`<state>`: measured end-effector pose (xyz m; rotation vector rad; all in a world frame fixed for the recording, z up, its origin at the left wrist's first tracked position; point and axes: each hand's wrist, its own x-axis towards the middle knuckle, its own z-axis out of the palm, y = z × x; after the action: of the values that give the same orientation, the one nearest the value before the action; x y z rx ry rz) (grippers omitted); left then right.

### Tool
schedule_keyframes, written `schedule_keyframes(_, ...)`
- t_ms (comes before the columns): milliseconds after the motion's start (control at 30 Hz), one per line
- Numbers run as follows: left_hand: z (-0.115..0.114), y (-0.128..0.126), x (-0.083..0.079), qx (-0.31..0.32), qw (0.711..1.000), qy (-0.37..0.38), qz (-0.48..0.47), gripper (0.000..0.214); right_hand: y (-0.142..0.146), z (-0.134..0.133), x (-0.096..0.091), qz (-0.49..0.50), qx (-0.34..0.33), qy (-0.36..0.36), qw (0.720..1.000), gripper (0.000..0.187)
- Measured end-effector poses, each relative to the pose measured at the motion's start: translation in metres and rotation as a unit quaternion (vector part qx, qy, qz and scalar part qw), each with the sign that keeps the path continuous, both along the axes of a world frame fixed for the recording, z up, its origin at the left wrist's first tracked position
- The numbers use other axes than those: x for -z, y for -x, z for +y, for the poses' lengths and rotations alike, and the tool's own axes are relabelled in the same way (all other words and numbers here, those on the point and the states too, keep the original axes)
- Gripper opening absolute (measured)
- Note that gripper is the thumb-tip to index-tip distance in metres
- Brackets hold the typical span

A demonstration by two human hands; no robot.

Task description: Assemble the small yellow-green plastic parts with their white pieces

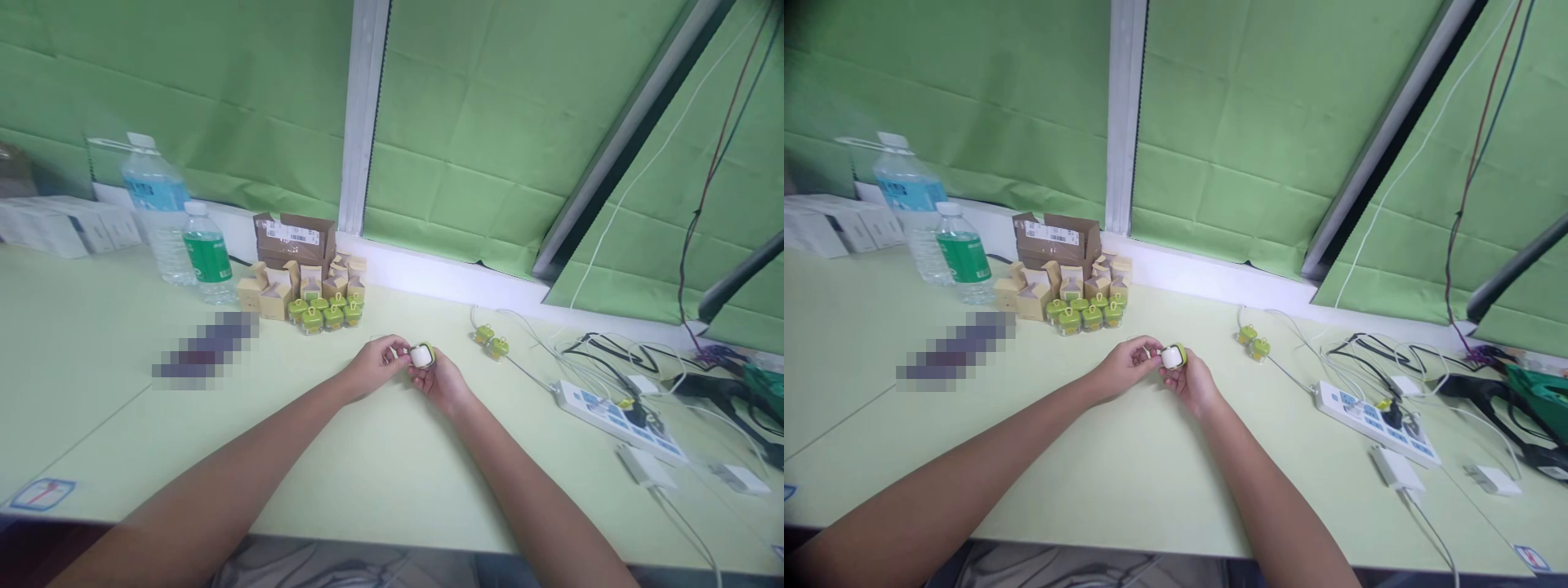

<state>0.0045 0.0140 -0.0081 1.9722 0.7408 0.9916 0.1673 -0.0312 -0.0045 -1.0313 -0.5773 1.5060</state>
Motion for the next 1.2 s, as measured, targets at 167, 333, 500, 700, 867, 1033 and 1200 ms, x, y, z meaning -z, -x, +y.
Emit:
schedule_keyframes(167,-0.0012,0.0,-0.0009,-0.008,1.0,-0.004,0.0,0.026,-0.0005,0.0014,0.0015,-0.001,-0.004,0.003,1.0,0.022)
schedule_keyframes(333,-0.0016,0.0004,-0.0018,-0.013,1.0,0.005,0.003,0.027,-0.0013,0.0017,0.0031,-0.017,-0.008,-0.018,1.0,0.019)
schedule_keyframes(500,-0.0026,0.0001,-0.0012,-0.017,1.0,0.003,0.001,0.024,-0.0009,0.001,0.0032,-0.049,-0.021,-0.031,0.998,0.02)
schedule_keyframes(700,-0.0033,0.0031,-0.0023,0.026,0.999,0.014,-0.012,0.026,-0.0003,0.0015,0.0042,-0.065,-0.007,-0.039,0.997,0.021)
schedule_keyframes(867,-0.0047,0.0037,-0.0041,0.014,1.0,0.009,0.004,0.032,0.0019,0.0001,0.0021,-0.083,0.017,-0.038,0.996,0.02)
schedule_keyframes(1033,-0.0054,0.0028,-0.0032,0.009,1.0,0.005,0.006,0.031,0.0045,-0.0016,0.0001,-0.088,0.011,-0.03,0.996,0.024)
schedule_keyframes(1200,-0.0052,0.0035,-0.0035,0.015,1.0,0.01,0.009,0.031,0.0038,-0.0011,0.0009,-0.086,0.009,-0.027,0.996,0.025)
